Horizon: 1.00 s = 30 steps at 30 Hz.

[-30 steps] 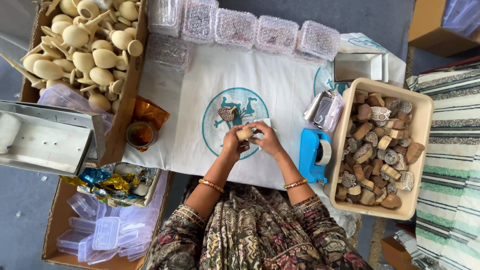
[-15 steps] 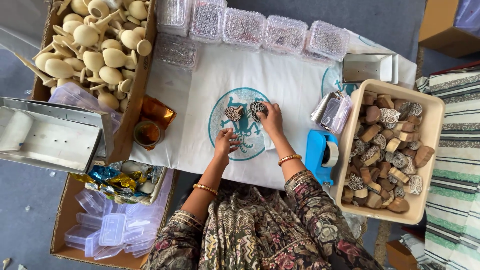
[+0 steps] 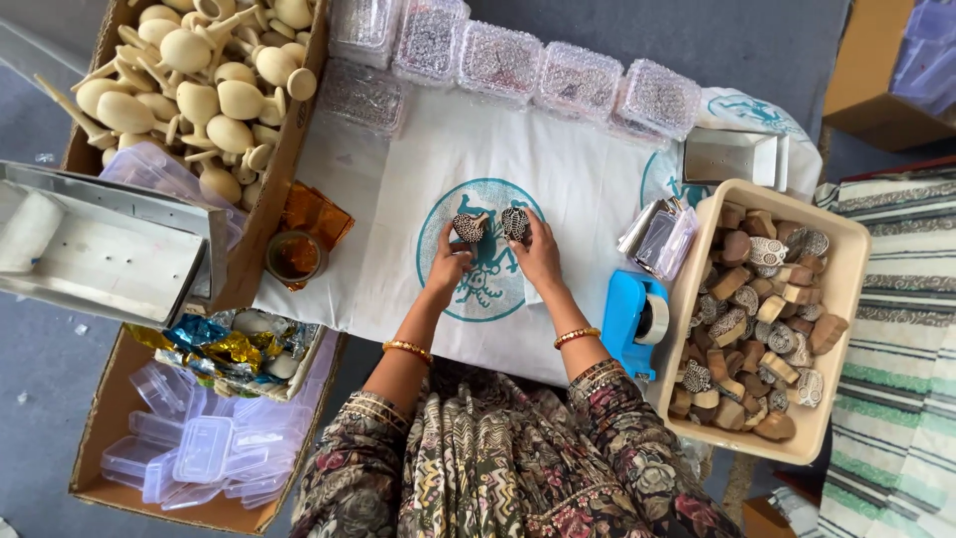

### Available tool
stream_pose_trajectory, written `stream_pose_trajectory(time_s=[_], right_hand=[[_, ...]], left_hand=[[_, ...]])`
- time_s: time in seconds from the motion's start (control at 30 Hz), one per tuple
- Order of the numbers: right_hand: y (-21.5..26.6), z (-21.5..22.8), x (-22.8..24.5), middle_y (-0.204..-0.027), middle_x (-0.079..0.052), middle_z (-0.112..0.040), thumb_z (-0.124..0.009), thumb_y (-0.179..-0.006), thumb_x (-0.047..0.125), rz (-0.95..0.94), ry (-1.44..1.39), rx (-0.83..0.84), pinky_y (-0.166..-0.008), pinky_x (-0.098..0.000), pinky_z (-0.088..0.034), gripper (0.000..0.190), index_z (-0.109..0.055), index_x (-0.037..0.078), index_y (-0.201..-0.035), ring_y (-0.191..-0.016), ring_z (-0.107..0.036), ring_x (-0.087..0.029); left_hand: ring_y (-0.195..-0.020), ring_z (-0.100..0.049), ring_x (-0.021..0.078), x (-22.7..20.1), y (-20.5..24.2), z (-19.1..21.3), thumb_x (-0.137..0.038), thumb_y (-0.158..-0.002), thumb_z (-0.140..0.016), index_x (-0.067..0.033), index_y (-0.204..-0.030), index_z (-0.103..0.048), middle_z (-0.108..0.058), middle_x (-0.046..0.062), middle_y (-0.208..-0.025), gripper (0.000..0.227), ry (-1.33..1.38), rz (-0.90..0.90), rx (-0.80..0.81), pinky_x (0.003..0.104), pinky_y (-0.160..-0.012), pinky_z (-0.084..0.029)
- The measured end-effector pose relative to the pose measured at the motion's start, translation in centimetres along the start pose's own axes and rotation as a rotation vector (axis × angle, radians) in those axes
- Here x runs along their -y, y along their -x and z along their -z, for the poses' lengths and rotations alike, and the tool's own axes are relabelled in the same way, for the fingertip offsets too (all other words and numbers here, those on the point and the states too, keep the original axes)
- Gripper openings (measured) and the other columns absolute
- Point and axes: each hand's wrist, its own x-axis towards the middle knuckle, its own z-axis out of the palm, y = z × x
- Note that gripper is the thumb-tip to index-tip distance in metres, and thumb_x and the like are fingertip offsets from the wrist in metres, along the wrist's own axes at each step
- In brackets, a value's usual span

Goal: The person places small decorative items into a clear plastic container, seals it, and then wraps the container in bubble wrap. They use a tape dispenser to secure the bubble wrap and place the finished package on a stack of similar items.

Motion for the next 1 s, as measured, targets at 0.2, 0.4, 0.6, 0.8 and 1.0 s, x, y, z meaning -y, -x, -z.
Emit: stream_pose_trajectory(time_s=[0.2,0.4,0.6,0.8,1.0], right_hand=[[3.5,0.7,-0.4,-0.145,-0.017,-0.052,-0.08,-0.087,0.015,0.332,0.196,-0.262,-0.112,-0.0481,-0.043,0.082,-0.039,0.013,-0.158,-0.134,-0.049,-0.036],[6.8,-0.5,-3.8,-0.16,-0.019,-0.038,-0.083,-0.083,0.036,0.392,0.429,-0.112,-0.116,-0.0557,-0.022,0.088,-0.04,0.016,-0.157,-0.147,-0.032,-0.039],[7.2,-0.5,-4.4,-0.162,-0.015,-0.039,-0.081,-0.081,0.038,0.348,0.375,-0.141,-0.12,-0.0542,-0.024,0.088,-0.043,0.017,-0.157,-0.148,-0.033,-0.037],[6.2,-0.4,-5.2,-0.16,-0.015,-0.041,-0.081,-0.081,0.043,0.323,0.291,-0.208,-0.118,-0.0557,-0.024,0.087,-0.045,0.015,-0.155,-0.149,-0.034,-0.036],[7.6,-0.7,-8.1,-0.164,-0.015,-0.039,-0.075,-0.087,0.048,0.464,0.429,-0.194,-0.119,-0.0573,-0.021,0.077,-0.048,0.019,-0.153,-0.151,-0.033,-0.035]], left_hand=[[-0.114,-0.062,0.02,-0.8,4.3,2.2,-0.007,-0.097,-0.056,-0.0182,-0.159,-0.035,-0.059,0.013,-0.141,0.067,-0.08,-0.038,-0.051,0.032,-0.091,-0.052],[-0.108,-0.067,0.0235,-4.3,14.2,4.2,-0.003,-0.094,-0.062,-0.0149,-0.154,-0.041,-0.054,0.016,-0.137,0.064,-0.435,-0.498,-0.382,0.036,-0.087,-0.061],[-0.105,-0.068,0.0223,-3.1,18.4,7.0,-0.005,-0.097,-0.063,-0.0129,-0.151,-0.043,-0.053,0.014,-0.134,0.059,-0.52,-0.439,-0.53,0.035,-0.084,-0.059],[-0.102,-0.069,0.0214,-1.6,19.8,7.1,-0.006,-0.095,-0.064,-0.0119,-0.148,-0.047,-0.052,0.014,-0.133,0.057,-0.488,-0.376,-0.505,0.034,-0.08,-0.06],[-0.099,-0.07,0.0195,-1.0,21.9,7.8,-0.006,-0.093,-0.064,-0.0135,-0.146,-0.05,-0.053,0.012,-0.132,0.056,-0.487,-0.351,-0.527,0.033,-0.082,-0.059]])
